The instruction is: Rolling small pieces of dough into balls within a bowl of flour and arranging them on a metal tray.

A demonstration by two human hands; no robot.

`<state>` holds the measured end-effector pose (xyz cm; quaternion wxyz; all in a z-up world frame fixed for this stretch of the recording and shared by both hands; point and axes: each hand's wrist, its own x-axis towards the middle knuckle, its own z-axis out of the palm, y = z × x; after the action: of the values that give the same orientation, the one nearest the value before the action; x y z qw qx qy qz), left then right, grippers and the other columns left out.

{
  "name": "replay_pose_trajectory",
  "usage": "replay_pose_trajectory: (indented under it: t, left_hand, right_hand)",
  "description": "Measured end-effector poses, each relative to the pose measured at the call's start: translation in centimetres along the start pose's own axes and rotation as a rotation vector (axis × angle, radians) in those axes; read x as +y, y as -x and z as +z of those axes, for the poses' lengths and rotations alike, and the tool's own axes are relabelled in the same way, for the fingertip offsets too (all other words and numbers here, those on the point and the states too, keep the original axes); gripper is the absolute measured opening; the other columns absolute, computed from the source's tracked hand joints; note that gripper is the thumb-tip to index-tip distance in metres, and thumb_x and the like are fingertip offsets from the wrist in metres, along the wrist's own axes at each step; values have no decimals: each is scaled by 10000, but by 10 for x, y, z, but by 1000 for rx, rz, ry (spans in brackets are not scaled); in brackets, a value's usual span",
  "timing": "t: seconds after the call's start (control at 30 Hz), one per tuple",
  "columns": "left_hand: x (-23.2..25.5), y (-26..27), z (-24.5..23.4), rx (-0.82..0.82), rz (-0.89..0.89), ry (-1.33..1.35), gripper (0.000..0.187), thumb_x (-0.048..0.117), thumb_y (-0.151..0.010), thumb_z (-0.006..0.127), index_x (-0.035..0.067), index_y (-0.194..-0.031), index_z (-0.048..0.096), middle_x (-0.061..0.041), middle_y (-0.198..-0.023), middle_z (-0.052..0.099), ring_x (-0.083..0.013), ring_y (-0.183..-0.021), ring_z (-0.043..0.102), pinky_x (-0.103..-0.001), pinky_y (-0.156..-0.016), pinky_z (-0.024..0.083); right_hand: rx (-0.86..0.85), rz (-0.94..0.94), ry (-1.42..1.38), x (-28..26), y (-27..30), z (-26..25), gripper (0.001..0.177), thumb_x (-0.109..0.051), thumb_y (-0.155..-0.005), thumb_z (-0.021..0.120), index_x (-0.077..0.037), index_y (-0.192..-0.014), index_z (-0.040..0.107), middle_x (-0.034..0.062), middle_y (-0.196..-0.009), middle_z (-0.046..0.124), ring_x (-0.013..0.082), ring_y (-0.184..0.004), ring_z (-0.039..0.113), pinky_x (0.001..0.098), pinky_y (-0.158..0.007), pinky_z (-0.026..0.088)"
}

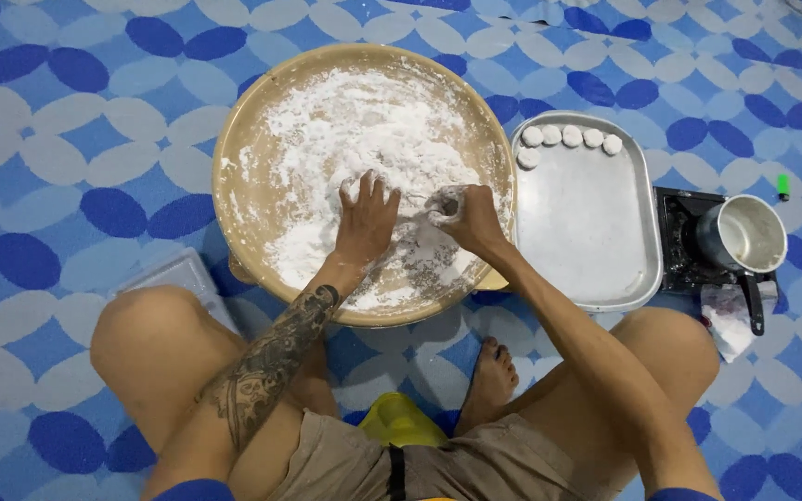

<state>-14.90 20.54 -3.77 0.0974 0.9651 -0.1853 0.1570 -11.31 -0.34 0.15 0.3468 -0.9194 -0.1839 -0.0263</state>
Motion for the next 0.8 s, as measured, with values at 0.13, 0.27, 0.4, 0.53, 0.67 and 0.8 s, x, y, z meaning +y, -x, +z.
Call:
replay_pose_trajectory:
  t: [0.13,0.27,0.4,0.53,0.67,0.8]
  left_hand:
    - [-5,0,6,3,-5,27,358,31,-867,744,49,-1211,647,-262,-1199,583,-484,-1380,432,-740,-931,440]
    - [-8,-5,8,-66,-14,37,385,11,-836,756,64,-1200,645,-238,-1195,590,-470,-1376,442,-734,-942,436]
    - [-15,-13,9,-135,-8,40,503,-20,-771,808,60,-1229,614,-234,-1214,568,-479,-1354,436,-751,-936,450]
    - [-24,-18,-11,-118,9,3,533,-31,-783,786,51,-1268,582,-193,-1175,592,-435,-1355,426,-772,-922,453]
    - [-22,-20,-9,-168,-61,150,641,-127,-787,720,-49,-1374,475,-218,-1152,637,-500,-1351,399,-838,-906,391]
    - [-19,-10,12,-140,-25,37,648,-109,-804,702,-68,-1401,452,-217,-1155,648,-476,-1370,400,-816,-903,416]
  right_hand:
    - [-79,6,-54,-38,3,-31,64,-151,-739,766,-98,-735,730,110,-620,684,229,-560,632,324,-537,446]
    - [-198,-298,350,-53,11,-26,304,-94,-705,789,-62,-997,711,173,-955,678,414,-903,668,487,-776,533]
    - [-197,-473,670,-59,20,-23,704,-158,-671,890,-115,-1310,599,155,-1297,503,394,-1095,579,438,-932,545]
    - [-365,-496,765,-40,10,0,500,-127,-872,746,-136,-1357,627,150,-1288,579,358,-1128,627,390,-932,568]
    - [-242,-626,784,-13,12,23,159,-69,-857,726,-54,-1015,716,143,-1035,632,313,-871,678,392,-720,577]
    - [-216,-539,709,36,6,52,65,-66,-866,685,-85,-866,747,77,-999,670,259,-874,683,352,-717,576]
